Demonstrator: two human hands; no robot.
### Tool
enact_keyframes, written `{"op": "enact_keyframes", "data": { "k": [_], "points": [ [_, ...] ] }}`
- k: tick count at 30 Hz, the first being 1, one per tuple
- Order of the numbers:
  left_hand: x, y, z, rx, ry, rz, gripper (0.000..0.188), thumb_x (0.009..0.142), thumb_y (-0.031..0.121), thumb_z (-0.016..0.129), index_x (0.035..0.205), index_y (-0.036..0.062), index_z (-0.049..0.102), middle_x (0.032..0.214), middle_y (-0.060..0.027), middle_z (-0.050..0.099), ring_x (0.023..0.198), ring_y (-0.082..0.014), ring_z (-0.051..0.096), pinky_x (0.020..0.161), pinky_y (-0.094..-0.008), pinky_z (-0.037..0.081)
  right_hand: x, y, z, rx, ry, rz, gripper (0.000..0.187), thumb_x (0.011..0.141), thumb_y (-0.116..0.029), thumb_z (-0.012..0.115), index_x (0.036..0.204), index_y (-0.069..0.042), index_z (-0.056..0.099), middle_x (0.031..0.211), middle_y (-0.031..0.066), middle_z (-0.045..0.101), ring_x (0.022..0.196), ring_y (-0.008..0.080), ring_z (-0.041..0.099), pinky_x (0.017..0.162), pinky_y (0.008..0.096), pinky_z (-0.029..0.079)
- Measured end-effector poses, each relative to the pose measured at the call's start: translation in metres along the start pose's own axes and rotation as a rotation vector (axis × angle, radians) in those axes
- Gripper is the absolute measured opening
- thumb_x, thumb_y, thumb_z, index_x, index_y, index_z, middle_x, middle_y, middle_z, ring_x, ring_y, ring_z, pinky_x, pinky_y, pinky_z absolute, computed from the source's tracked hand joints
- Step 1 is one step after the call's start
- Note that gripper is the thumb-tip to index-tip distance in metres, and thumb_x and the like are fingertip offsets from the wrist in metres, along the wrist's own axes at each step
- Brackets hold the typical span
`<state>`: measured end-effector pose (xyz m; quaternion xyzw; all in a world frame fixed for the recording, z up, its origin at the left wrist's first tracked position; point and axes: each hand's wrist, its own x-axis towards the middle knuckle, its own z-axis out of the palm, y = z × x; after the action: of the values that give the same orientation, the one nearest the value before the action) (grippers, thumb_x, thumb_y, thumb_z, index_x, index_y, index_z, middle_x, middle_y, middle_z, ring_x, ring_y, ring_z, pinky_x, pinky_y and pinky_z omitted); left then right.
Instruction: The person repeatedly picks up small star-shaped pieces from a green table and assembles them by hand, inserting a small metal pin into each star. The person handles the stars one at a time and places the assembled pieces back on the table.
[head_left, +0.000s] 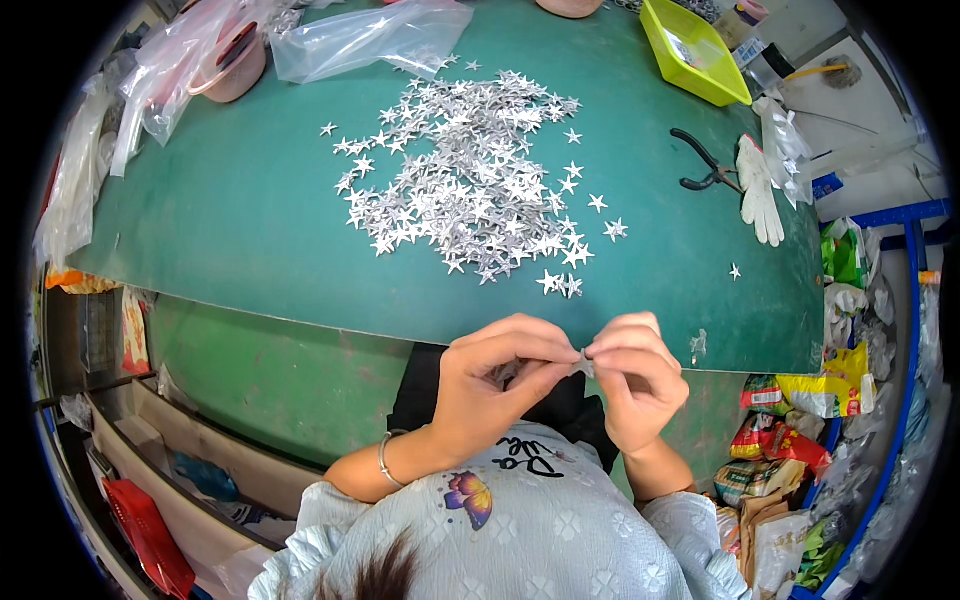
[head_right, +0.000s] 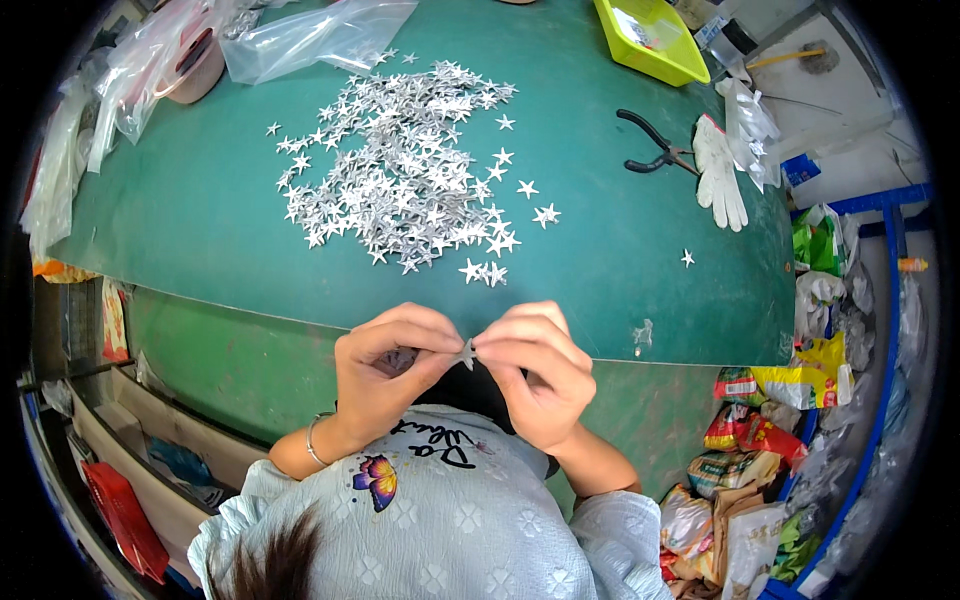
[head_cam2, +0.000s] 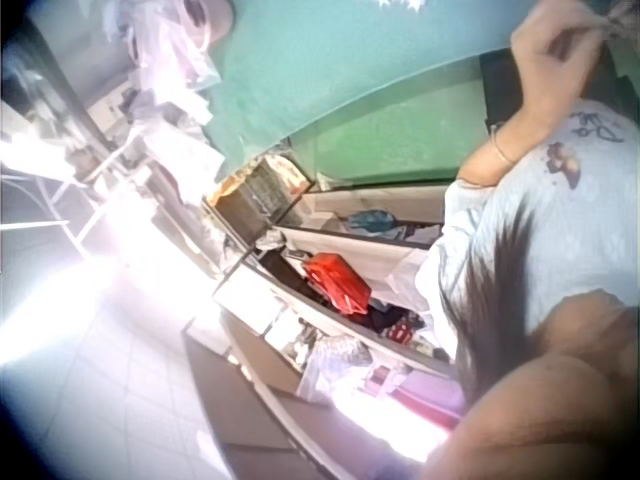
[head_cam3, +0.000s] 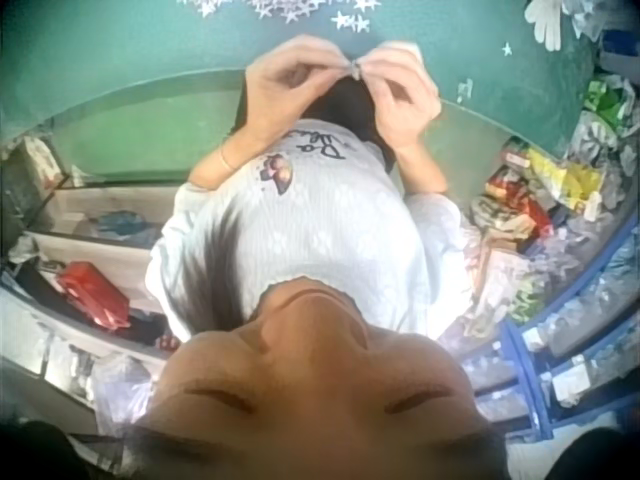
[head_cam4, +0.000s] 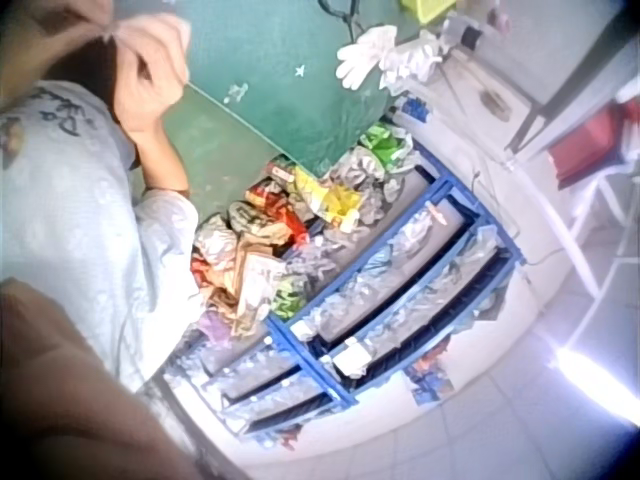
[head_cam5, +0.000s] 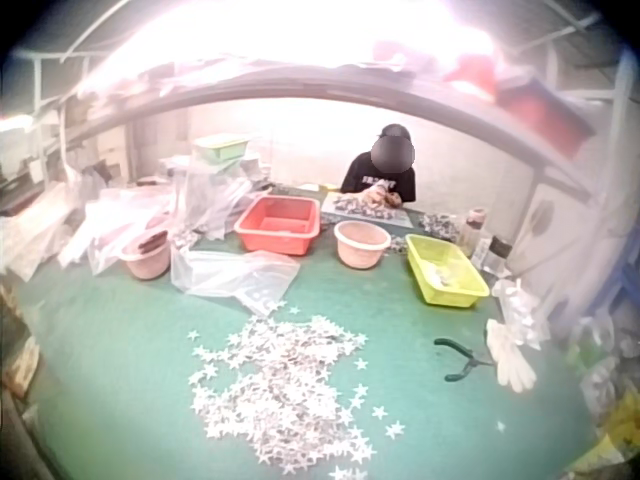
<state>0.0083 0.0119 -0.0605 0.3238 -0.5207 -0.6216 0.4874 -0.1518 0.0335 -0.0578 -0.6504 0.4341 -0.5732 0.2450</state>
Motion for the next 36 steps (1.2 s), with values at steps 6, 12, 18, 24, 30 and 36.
{"op": "enact_keyframes", "data": {
  "k": [6, 12, 18, 24, 30, 36],
  "points": [
    [0.002, 0.000, -0.006, -0.158, -0.095, -0.035, 0.018, 0.073, -0.009, 0.062, 0.089, -0.0019, 0.065, 0.090, -0.0079, 0.061, 0.066, -0.0056, 0.048, 0.059, -0.0214, 0.040, -0.001, 0.000, -0.001, -0.237, -0.013, -0.286, 0.015, 0.062, 0.007, 0.064, 0.073, -0.002, 0.064, 0.080, 0.0079, 0.064, 0.073, 0.0220, 0.054, 0.061, 0.0317, 0.040],
    [0.002, 0.007, -0.008, -0.242, -0.136, -0.142, 0.018, 0.071, -0.008, 0.060, 0.089, -0.0060, 0.062, 0.090, -0.0124, 0.059, 0.071, -0.0105, 0.049, 0.067, -0.0250, 0.040, -0.002, 0.003, -0.002, -0.199, 0.026, -0.290, 0.015, 0.063, 0.007, 0.063, 0.073, -0.005, 0.065, 0.080, 0.0055, 0.064, 0.074, 0.0217, 0.054, 0.060, 0.0321, 0.039],
    [0.000, 0.009, -0.011, -0.247, -0.165, -0.146, 0.024, 0.067, -0.007, 0.067, 0.091, -0.0053, 0.062, 0.091, -0.0123, 0.059, 0.063, -0.0074, 0.044, 0.066, -0.0241, 0.039, 0.000, 0.006, -0.004, -0.190, -0.017, -0.303, 0.015, 0.064, 0.005, 0.063, 0.073, -0.006, 0.065, 0.079, 0.0044, 0.064, 0.076, 0.0223, 0.054, 0.062, 0.0327, 0.039],
    [0.001, 0.008, -0.009, -0.157, -0.128, -0.080, 0.030, 0.066, -0.007, 0.069, 0.095, -0.0046, 0.061, 0.089, -0.0103, 0.059, 0.062, -0.0067, 0.044, 0.065, -0.0234, 0.039, 0.003, -0.001, 0.005, -0.089, 0.029, -0.080, 0.011, 0.067, 0.008, 0.062, 0.071, -0.002, 0.062, 0.075, 0.0071, 0.062, 0.076, 0.0233, 0.052, 0.067, 0.0319, 0.040],
    [0.001, 0.006, -0.006, -0.046, -0.044, -0.075, 0.025, 0.070, -0.009, 0.065, 0.094, -0.0039, 0.061, 0.082, -0.0086, 0.059, 0.072, -0.0104, 0.053, 0.067, -0.0232, 0.042, -0.015, -0.004, 0.015, 0.839, 0.084, 0.578, 0.002, 0.082, 0.002, 0.056, 0.083, 0.001, 0.055, 0.088, 0.0093, 0.055, 0.084, 0.0185, 0.049, 0.077, 0.0308, 0.039],
    [0.000, 0.002, -0.006, -0.125, 0.001, -0.189, 0.010, 0.080, -0.001, 0.059, 0.089, -0.0035, 0.062, 0.077, -0.0082, 0.059, 0.063, -0.0079, 0.049, 0.055, -0.0191, 0.039, -0.018, -0.004, 0.020, 1.023, 0.072, 0.732, 0.002, 0.084, 0.001, 0.053, 0.084, 0.002, 0.055, 0.090, 0.0102, 0.056, 0.086, 0.0182, 0.051, 0.079, 0.0311, 0.040]
  ]
}}
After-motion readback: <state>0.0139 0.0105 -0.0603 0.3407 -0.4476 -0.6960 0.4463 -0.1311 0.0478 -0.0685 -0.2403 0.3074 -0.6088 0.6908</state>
